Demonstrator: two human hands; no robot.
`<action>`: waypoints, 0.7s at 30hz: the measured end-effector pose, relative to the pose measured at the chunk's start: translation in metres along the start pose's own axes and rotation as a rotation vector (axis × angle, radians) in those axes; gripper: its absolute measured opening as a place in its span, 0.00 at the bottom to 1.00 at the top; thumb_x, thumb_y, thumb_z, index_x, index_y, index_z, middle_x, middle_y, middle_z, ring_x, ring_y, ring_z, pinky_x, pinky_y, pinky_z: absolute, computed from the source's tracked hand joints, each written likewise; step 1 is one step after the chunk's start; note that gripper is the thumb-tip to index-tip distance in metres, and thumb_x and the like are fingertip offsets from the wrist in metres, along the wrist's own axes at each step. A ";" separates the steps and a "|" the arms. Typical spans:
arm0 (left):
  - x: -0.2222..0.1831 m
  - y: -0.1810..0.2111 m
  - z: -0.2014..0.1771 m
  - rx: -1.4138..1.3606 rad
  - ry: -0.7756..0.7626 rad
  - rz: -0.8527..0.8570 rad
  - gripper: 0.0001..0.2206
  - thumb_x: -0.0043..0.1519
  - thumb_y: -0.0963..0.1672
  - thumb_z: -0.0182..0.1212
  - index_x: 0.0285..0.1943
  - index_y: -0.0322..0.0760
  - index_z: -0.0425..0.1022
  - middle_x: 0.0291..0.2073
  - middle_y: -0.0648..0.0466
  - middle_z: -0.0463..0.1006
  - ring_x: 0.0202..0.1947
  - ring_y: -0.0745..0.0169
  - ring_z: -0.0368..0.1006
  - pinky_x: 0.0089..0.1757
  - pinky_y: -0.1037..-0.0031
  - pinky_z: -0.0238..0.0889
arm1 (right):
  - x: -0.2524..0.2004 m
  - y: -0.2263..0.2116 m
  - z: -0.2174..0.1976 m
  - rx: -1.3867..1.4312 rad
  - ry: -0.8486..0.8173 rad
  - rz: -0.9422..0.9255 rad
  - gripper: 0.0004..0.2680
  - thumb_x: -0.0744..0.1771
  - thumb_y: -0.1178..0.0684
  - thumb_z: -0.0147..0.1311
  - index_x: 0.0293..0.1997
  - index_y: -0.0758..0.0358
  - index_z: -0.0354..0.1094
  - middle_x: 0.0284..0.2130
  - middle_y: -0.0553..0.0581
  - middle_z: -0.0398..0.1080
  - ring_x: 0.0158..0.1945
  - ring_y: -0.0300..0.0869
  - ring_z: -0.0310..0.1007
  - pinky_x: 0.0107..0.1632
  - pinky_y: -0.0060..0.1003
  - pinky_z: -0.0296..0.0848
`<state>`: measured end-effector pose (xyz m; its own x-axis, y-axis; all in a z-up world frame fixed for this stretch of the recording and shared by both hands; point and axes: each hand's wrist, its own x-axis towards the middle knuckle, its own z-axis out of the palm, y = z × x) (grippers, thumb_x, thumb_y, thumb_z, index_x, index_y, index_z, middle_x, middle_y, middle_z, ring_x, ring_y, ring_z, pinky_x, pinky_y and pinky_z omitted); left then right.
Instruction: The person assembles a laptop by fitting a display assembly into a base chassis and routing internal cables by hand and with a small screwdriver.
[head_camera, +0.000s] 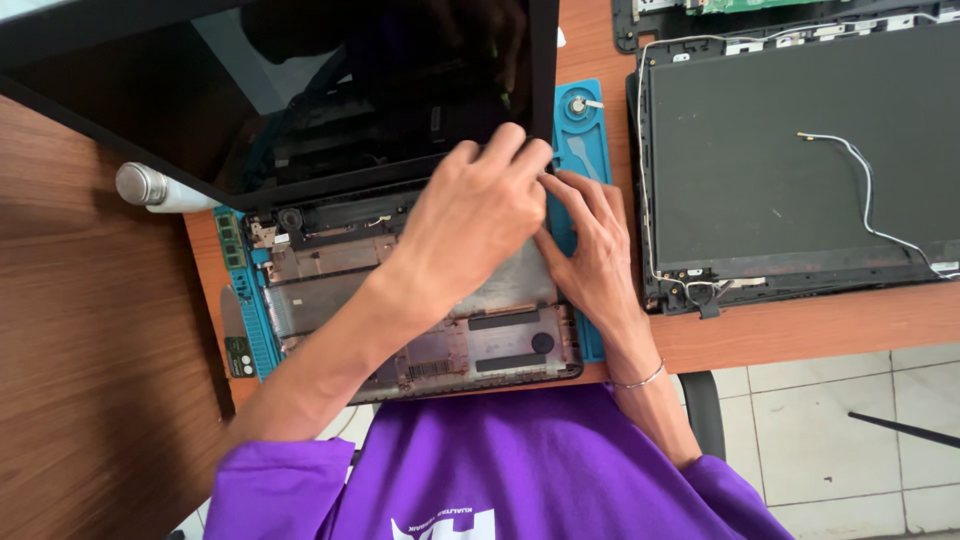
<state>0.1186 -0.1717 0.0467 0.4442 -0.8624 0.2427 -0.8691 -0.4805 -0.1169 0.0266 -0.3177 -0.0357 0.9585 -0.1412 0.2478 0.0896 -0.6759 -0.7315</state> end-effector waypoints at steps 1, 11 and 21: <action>0.004 0.002 0.001 0.019 -0.023 0.012 0.01 0.50 0.40 0.65 0.27 0.37 0.80 0.36 0.57 0.74 0.45 0.62 0.70 0.35 0.74 0.67 | 0.000 0.000 0.000 0.017 -0.003 0.013 0.19 0.64 0.61 0.64 0.62 0.63 0.68 0.58 0.59 0.69 0.58 0.55 0.66 0.55 0.44 0.71; 0.024 0.011 0.011 -0.045 -0.149 0.038 0.02 0.47 0.40 0.67 0.26 0.38 0.81 0.37 0.54 0.77 0.42 0.59 0.73 0.30 0.75 0.71 | -0.003 0.010 0.005 0.063 0.016 -0.008 0.16 0.62 0.63 0.63 0.55 0.68 0.70 0.58 0.62 0.69 0.61 0.59 0.66 0.62 0.50 0.68; 0.028 0.012 0.011 -0.075 -0.158 0.020 0.06 0.44 0.39 0.67 0.30 0.33 0.82 0.37 0.49 0.78 0.39 0.57 0.77 0.30 0.74 0.74 | -0.005 0.014 0.006 0.060 0.016 -0.014 0.16 0.61 0.63 0.63 0.54 0.71 0.70 0.58 0.64 0.69 0.61 0.60 0.65 0.62 0.50 0.68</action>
<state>0.1234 -0.2034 0.0413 0.4498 -0.8889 0.0863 -0.8894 -0.4546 -0.0469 0.0248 -0.3218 -0.0508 0.9526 -0.1442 0.2679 0.1192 -0.6335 -0.7645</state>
